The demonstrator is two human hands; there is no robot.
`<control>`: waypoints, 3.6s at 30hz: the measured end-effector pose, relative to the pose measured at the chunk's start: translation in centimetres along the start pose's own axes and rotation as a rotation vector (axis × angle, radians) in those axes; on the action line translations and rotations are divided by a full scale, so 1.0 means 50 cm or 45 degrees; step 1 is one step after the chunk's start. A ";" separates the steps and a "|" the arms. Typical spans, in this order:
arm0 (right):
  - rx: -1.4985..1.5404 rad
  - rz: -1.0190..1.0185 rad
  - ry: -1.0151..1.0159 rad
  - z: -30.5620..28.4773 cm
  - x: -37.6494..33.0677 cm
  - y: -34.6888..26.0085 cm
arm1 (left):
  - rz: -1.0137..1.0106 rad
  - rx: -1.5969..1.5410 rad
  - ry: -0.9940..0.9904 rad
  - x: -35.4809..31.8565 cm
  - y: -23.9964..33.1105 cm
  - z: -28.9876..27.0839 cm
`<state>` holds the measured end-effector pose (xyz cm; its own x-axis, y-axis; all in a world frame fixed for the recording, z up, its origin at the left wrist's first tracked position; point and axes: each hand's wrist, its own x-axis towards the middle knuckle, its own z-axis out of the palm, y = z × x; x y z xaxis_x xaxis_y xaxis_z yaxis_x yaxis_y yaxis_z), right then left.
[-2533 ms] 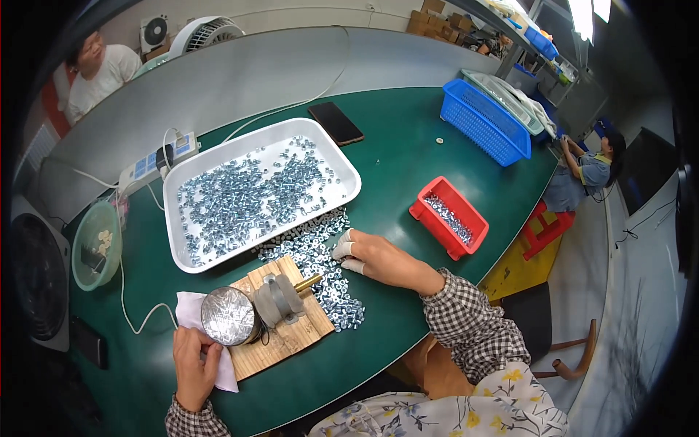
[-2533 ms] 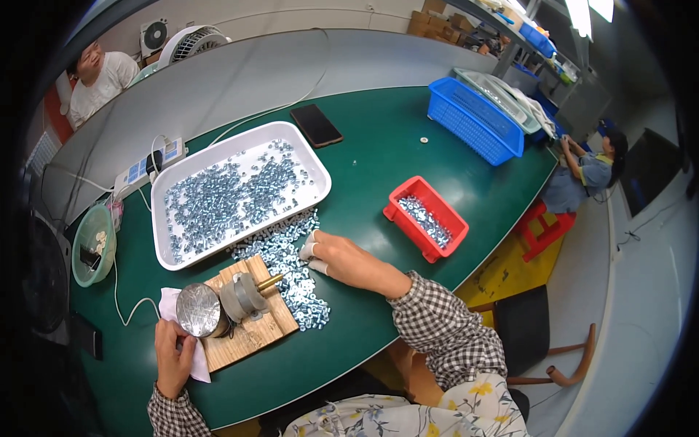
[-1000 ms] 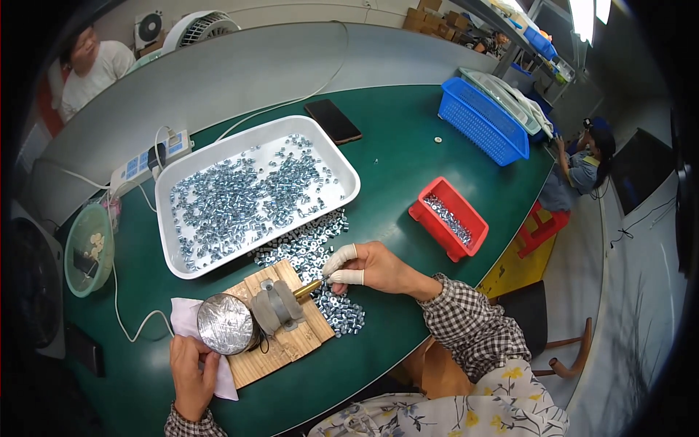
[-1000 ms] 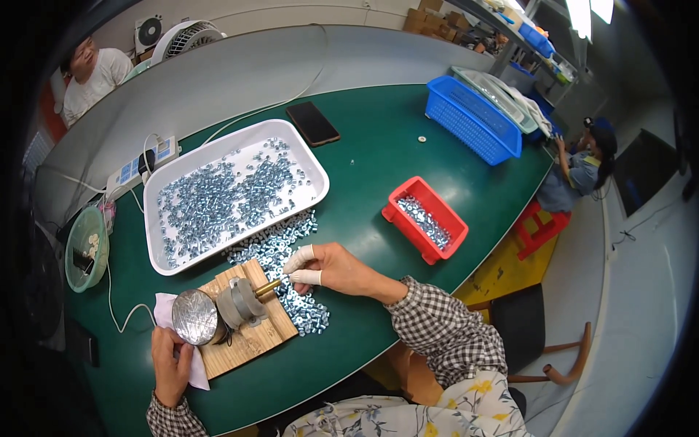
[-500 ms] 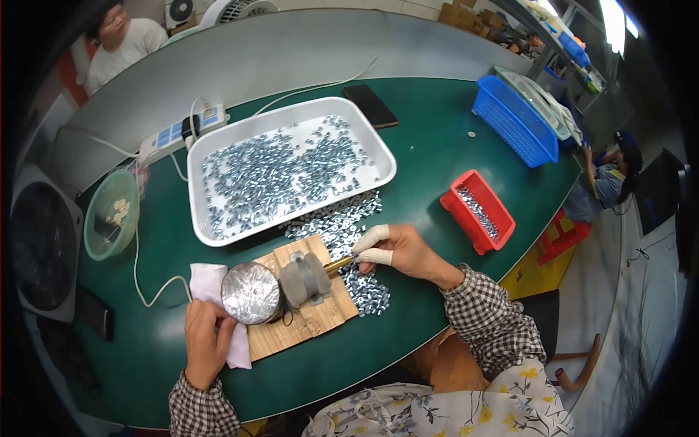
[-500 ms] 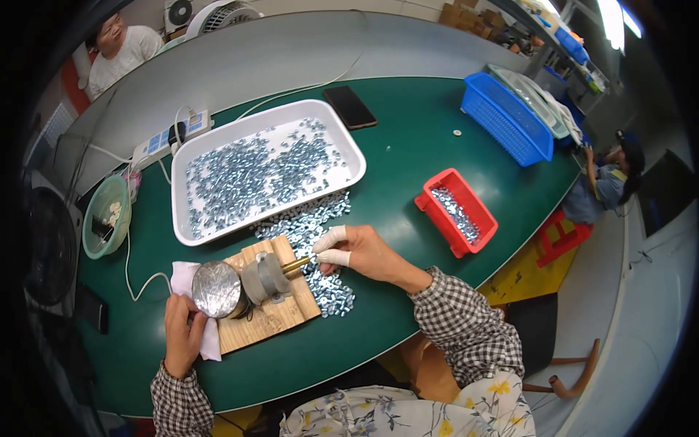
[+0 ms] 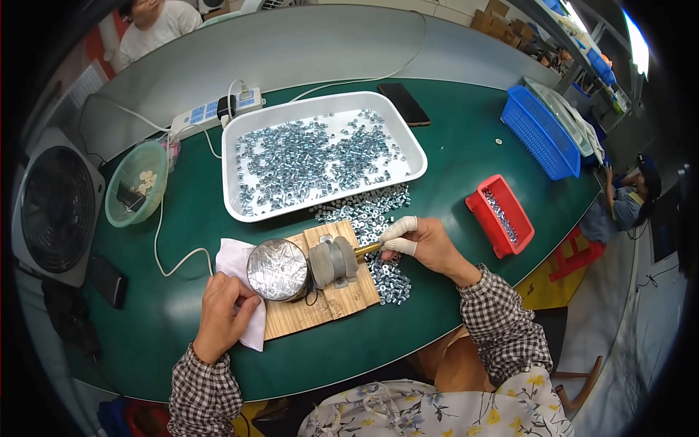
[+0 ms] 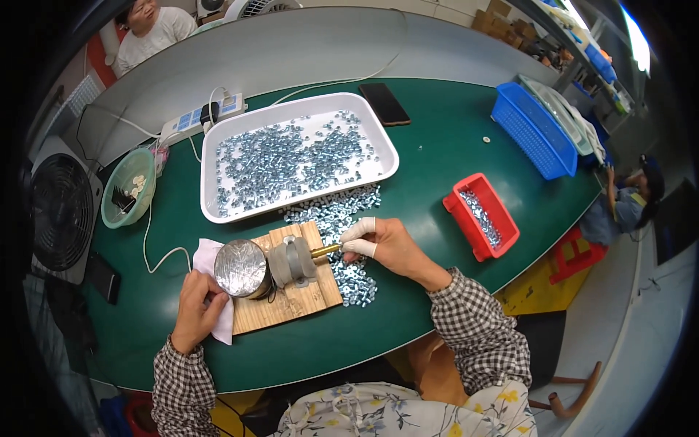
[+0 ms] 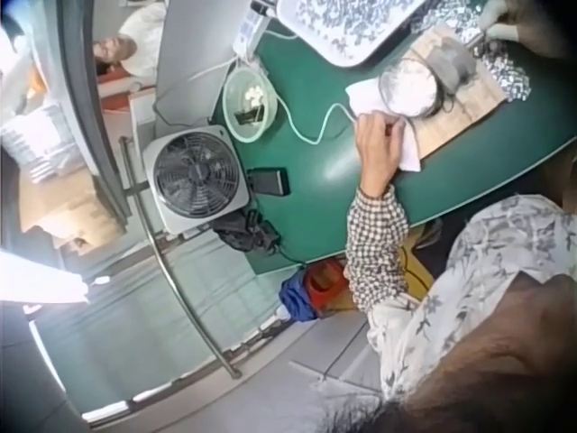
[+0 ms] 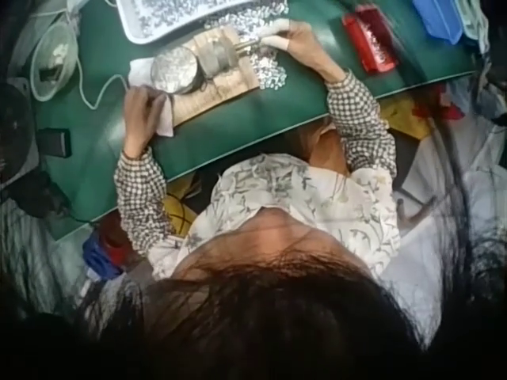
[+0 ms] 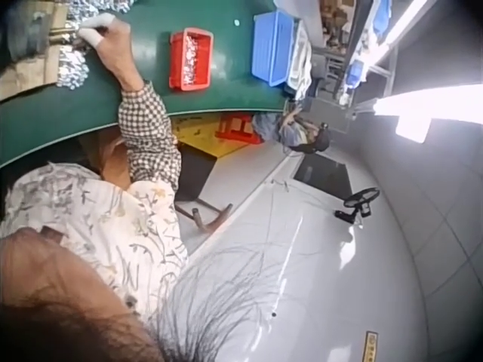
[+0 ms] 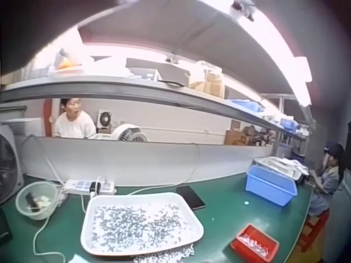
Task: The worker manually inserts small blue and white components from a tray into a specialized assembly jig.
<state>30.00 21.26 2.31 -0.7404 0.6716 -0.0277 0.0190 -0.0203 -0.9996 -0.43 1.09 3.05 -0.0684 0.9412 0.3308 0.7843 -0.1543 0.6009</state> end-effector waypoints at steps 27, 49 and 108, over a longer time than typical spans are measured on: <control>-0.912 -0.111 0.281 -0.074 0.042 -0.047 | 0.039 0.037 0.050 -0.003 -0.009 0.003; 0.011 -0.016 0.057 -0.040 0.008 0.000 | -0.019 0.022 -0.001 -0.016 -0.023 0.013; 0.005 -0.045 0.111 -0.006 -0.010 -0.002 | 0.064 0.067 0.059 -0.007 -0.014 0.013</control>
<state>30.58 21.17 2.40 -0.6792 0.7339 0.0072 -0.0086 0.0019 -1.0000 -0.55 1.06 2.06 -0.0557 0.9175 0.3939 0.8188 -0.1838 0.5439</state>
